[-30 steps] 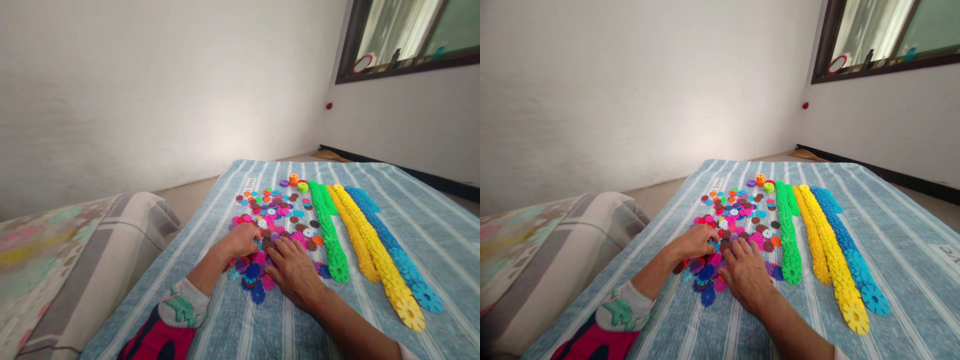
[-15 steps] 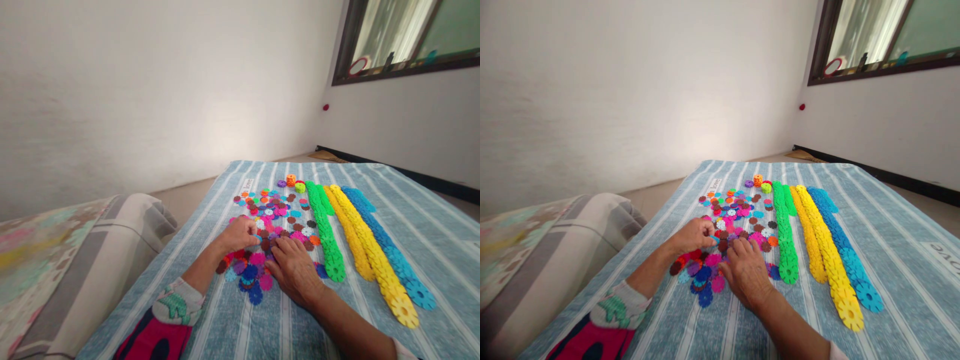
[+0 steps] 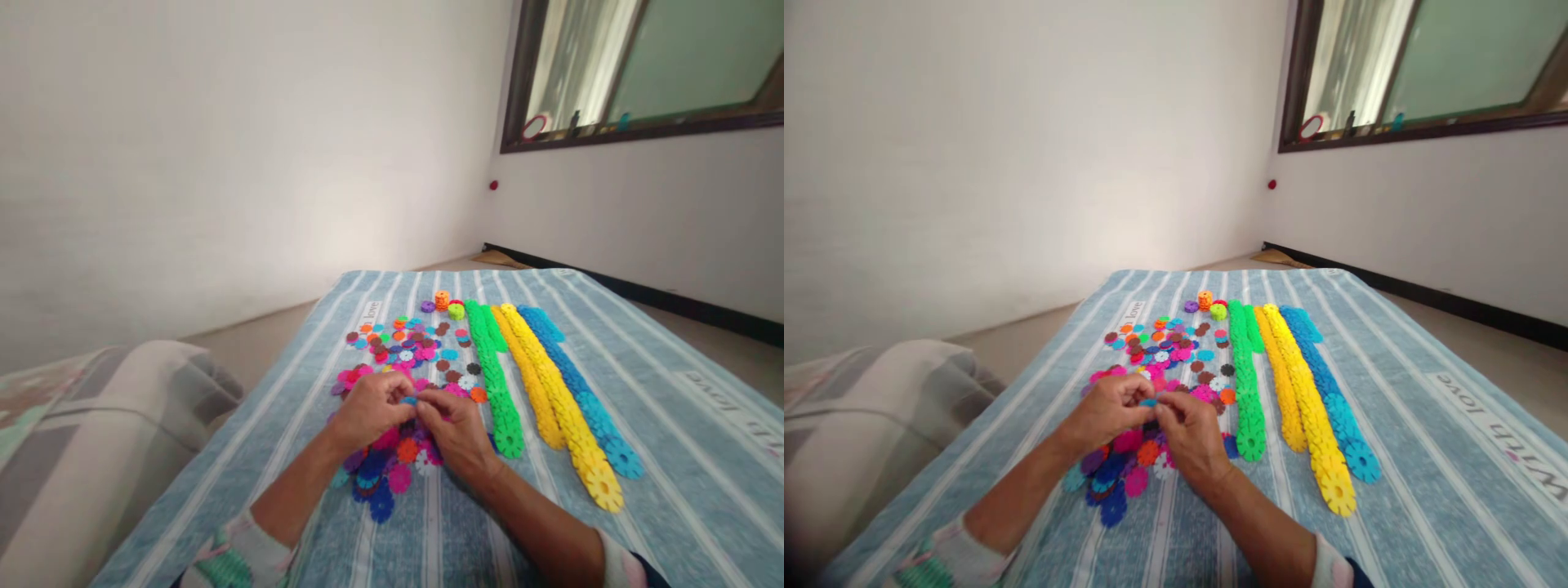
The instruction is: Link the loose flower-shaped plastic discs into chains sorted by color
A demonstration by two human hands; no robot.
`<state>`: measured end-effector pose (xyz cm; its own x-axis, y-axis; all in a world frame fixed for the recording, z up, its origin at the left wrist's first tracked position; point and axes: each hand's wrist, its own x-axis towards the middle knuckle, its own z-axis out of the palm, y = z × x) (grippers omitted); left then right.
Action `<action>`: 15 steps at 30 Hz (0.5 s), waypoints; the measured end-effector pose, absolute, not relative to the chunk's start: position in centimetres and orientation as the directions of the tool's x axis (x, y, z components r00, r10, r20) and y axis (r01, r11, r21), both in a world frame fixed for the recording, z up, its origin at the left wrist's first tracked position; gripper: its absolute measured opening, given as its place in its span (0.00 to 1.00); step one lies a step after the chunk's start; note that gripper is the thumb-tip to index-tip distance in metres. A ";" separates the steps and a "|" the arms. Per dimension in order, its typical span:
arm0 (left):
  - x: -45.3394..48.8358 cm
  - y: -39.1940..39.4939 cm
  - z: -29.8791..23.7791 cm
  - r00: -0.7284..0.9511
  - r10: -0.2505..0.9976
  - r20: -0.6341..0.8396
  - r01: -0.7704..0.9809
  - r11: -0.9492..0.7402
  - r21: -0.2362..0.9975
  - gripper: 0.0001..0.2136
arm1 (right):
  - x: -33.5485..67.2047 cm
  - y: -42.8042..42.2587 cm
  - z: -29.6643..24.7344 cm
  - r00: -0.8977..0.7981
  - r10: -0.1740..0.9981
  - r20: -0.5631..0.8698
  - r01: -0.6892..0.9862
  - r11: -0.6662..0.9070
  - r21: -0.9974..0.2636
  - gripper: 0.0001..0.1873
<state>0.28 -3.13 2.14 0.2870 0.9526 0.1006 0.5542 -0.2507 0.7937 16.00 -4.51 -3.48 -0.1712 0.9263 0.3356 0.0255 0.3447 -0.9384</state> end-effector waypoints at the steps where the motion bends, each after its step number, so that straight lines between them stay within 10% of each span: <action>1: 0.4 -3.2 2.2 0.281 0.952 0.120 0.588 -0.270 0.763 0.06 | 16.0 -4.3 -3.4 -0.176 0.927 0.332 0.024 0.341 -0.940 0.11; 15: 0.8 -3.0 2.3 0.292 0.947 0.133 0.653 -0.299 0.695 0.14 | 18.4 -2.7 0.3 -0.307 0.877 0.369 0.243 0.447 -0.861 0.08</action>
